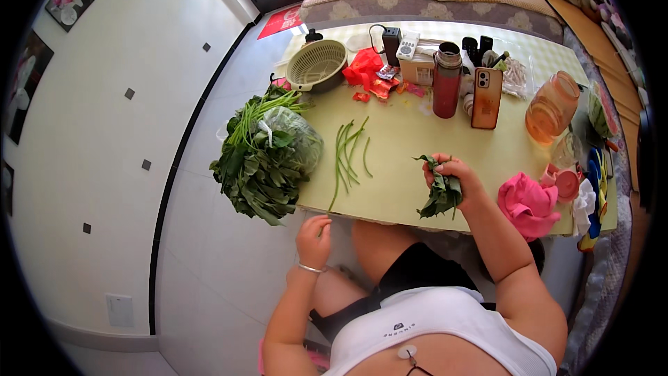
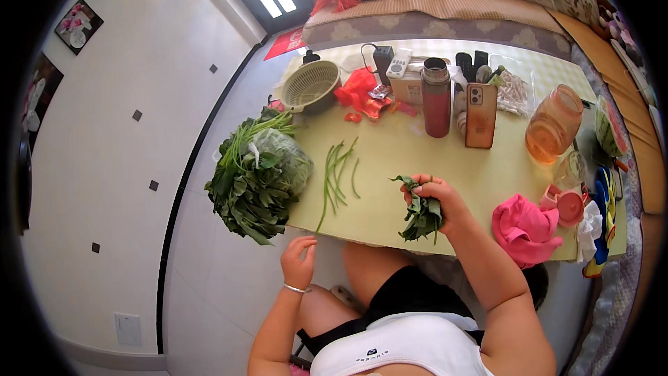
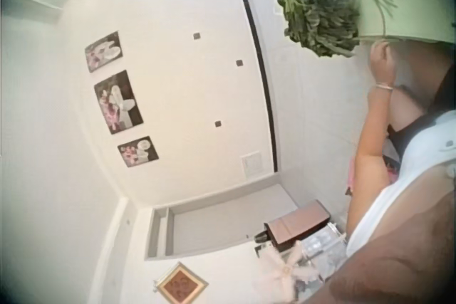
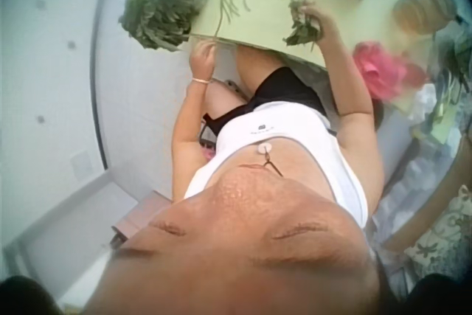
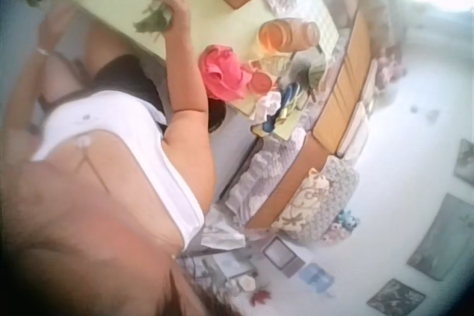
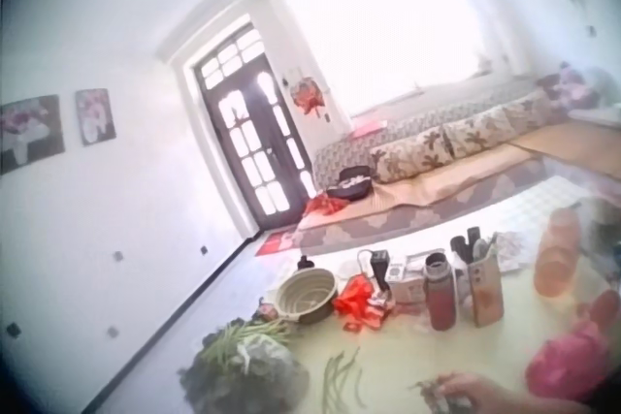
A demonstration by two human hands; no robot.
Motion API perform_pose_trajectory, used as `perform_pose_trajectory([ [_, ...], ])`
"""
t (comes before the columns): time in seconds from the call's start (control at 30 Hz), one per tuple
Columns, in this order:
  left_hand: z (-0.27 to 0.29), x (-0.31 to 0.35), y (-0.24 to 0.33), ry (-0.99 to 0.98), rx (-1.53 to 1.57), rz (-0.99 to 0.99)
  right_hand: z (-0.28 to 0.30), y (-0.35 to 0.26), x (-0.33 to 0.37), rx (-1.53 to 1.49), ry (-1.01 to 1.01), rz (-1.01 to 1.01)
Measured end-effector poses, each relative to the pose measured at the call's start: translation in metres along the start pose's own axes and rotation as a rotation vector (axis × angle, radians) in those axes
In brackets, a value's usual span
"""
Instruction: The person picks leaves off green vegetable stems by hand, places the stems on the table, and puts the leaves into a small bucket.
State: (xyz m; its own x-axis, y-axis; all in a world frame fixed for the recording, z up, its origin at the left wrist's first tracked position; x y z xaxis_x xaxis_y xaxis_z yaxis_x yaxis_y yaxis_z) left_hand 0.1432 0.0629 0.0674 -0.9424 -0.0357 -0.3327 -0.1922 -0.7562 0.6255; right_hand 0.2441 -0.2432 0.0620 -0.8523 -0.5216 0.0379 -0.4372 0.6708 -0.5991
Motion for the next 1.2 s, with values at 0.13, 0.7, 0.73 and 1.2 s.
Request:
perform_pose_trajectory([
  [0.13, 0.016, 0.033, -0.057, 0.042, -0.077, 0.089, 0.015, -0.007, 0.011, 0.011, 0.058, 0.019],
  [0.7, -0.018, 0.121, -0.189, -0.710, -0.311, 0.626, 0.068, -0.100, 0.255, 0.607, 0.453, 0.072],
  [0.73, -0.009, 0.125, -0.191, -0.689, -0.318, 0.651, 0.069, -0.097, 0.262, 0.667, 0.478, 0.018],
  [1.2, -0.007, 0.119, -0.174, -0.749, -0.473, 0.566, 0.052, -0.051, 0.151, 0.455, 0.216, 0.125],
])
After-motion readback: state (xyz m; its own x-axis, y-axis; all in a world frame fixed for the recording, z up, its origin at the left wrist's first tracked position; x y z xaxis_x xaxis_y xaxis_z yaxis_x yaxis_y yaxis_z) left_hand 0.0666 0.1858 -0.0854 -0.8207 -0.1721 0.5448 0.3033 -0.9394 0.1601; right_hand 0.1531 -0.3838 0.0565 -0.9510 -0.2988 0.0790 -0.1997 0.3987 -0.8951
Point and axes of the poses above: each hand's wrist, its own x-axis away from the middle knuckle, its own z-axis out of the back of the hand, y = z × x, the point moved 9 cm from there along -x, towards the middle knuckle, and after that the axes turned 5 degrees about -y, right-handed, at the moved point
